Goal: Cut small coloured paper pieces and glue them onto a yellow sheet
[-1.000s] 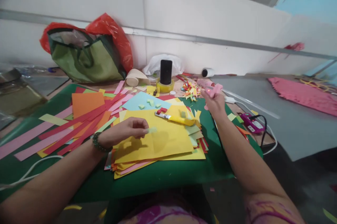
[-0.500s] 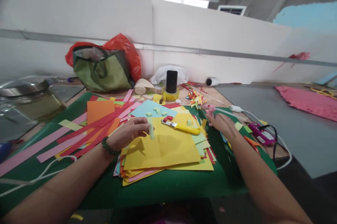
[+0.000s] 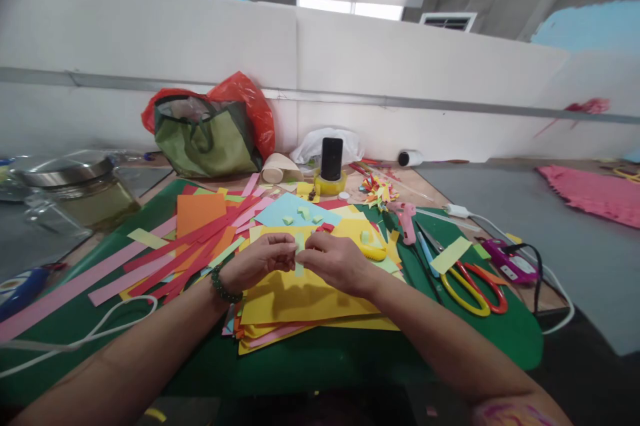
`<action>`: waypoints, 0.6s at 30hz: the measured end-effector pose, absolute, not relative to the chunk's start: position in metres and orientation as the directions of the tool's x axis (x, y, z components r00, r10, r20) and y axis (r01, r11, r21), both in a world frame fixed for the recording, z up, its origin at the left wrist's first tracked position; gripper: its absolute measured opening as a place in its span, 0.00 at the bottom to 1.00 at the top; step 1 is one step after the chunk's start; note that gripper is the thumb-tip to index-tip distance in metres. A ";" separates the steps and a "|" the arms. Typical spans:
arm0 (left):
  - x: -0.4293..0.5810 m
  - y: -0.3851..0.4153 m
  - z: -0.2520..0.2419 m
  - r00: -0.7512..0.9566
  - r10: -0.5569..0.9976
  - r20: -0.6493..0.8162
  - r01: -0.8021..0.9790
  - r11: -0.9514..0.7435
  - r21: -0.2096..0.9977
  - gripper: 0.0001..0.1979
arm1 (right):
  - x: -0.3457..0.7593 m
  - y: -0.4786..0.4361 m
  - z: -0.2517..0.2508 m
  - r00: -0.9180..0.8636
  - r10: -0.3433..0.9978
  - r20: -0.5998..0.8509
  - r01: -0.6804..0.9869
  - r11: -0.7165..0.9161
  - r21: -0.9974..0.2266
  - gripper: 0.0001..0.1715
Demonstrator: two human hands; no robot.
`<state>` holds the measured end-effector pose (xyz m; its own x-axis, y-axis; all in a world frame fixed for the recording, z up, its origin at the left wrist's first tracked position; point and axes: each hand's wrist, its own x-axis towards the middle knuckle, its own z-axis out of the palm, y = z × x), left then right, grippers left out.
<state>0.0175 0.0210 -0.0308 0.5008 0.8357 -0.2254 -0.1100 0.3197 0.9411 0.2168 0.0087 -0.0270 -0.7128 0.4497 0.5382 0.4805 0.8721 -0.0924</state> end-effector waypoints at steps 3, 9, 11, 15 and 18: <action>0.017 0.022 -0.034 0.458 0.866 -0.200 -0.063 0.256 0.965 0.16 | 0.214 0.013 -0.034 -0.626 0.541 0.562 0.425 0.841 -0.336 0.15; 0.023 0.020 -0.034 0.361 0.925 -0.117 0.082 0.094 0.992 0.11 | 0.207 0.015 -0.036 -0.329 0.909 0.254 0.328 0.362 -0.873 0.24; 0.025 0.019 -0.034 0.374 0.924 -0.083 0.113 0.044 0.993 0.10 | 0.206 0.017 -0.035 -0.294 0.950 0.110 0.263 0.191 -0.946 0.25; 0.025 0.019 -0.035 0.396 0.917 -0.046 0.161 -0.020 0.987 0.10 | 0.207 0.019 -0.034 -0.264 0.964 -0.033 0.180 0.016 -0.984 0.25; 0.026 0.019 -0.035 0.397 0.917 -0.036 0.178 -0.038 0.983 0.10 | 0.207 0.019 -0.034 -0.261 0.963 -0.073 0.152 -0.033 -0.988 0.25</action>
<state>0.0260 0.0194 -0.0346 0.3967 0.9172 -0.0364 0.1785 -0.0381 0.9832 0.2073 0.0191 -0.0344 -0.2612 0.9625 -0.0728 0.1523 -0.0334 -0.9878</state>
